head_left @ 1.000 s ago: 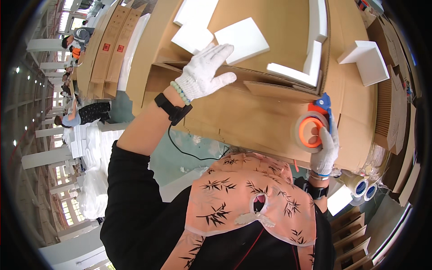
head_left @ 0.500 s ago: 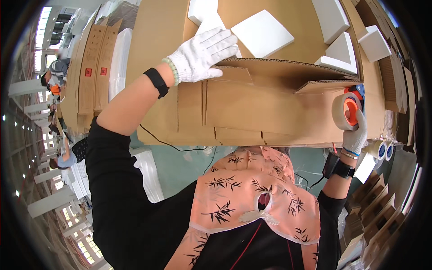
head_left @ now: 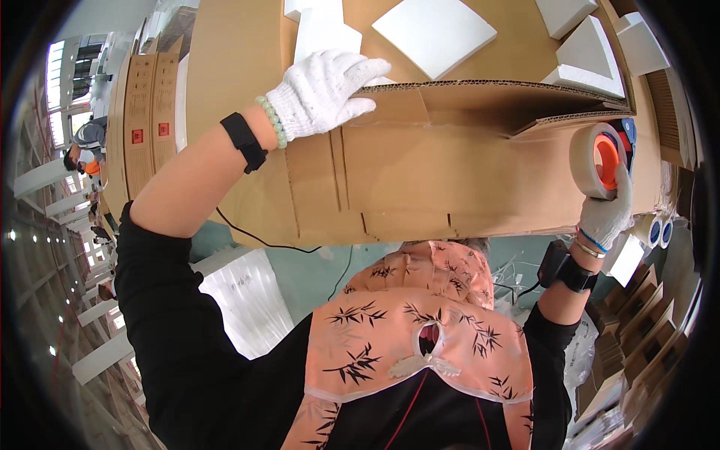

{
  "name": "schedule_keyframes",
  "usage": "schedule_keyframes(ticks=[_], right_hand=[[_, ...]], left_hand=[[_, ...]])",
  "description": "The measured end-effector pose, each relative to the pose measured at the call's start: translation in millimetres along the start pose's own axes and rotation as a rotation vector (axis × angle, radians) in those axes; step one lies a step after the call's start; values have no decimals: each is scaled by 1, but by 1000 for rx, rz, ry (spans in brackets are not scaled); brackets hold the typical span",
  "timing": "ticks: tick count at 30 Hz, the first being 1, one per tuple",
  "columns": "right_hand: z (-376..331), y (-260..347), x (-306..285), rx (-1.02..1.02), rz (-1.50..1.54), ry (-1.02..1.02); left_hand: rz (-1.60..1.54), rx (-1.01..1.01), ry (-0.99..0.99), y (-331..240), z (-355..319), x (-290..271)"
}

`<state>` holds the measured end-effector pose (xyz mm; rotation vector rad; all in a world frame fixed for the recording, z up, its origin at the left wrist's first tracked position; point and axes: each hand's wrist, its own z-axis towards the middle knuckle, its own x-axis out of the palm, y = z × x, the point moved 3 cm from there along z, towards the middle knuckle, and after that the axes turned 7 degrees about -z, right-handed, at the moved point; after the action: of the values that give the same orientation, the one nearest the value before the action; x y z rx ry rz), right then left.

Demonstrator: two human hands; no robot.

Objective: The person assembles flat cardboard sheets into boxes by folding the flaps and securing them with tape. They insert white foam corner protectors into the corners of the boxes and place the finished units onto a stack. The process is repeated for multiple boxes in a warehouse setting.

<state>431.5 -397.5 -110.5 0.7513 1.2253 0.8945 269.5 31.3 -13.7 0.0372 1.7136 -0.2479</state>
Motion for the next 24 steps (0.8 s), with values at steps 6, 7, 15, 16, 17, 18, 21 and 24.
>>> schedule_keyframes(ticks=[6, 7, 15, 16, 17, 18, 21, 24], right_hand=[[18, -31, -15, 70, 216, 52], [18, -32, -14, 16, 169, 55], [-25, 8, -9, -221, -182, 57], [-41, 15, 0, -167, -64, 82], [-56, 33, 11, 120, 282, 92], [-72, 52, 24, 409, 620, 97], [-146, 80, 82, 386, 601, 359], [-229, 127, 175, -201, 495, 574]], left_hand=[[-71, -182, -32, 0, 5, 3], [-62, -194, -10, -3, 8, 2], [-34, -253, 73, -6, 25, -4], [-41, -233, 59, -8, 24, -4], [-41, -219, 42, -9, 21, -2], [-46, -200, 22, -11, 22, -1], [-14, -178, 55, -7, 23, 3], [-26, -137, 91, -15, 36, -1]])
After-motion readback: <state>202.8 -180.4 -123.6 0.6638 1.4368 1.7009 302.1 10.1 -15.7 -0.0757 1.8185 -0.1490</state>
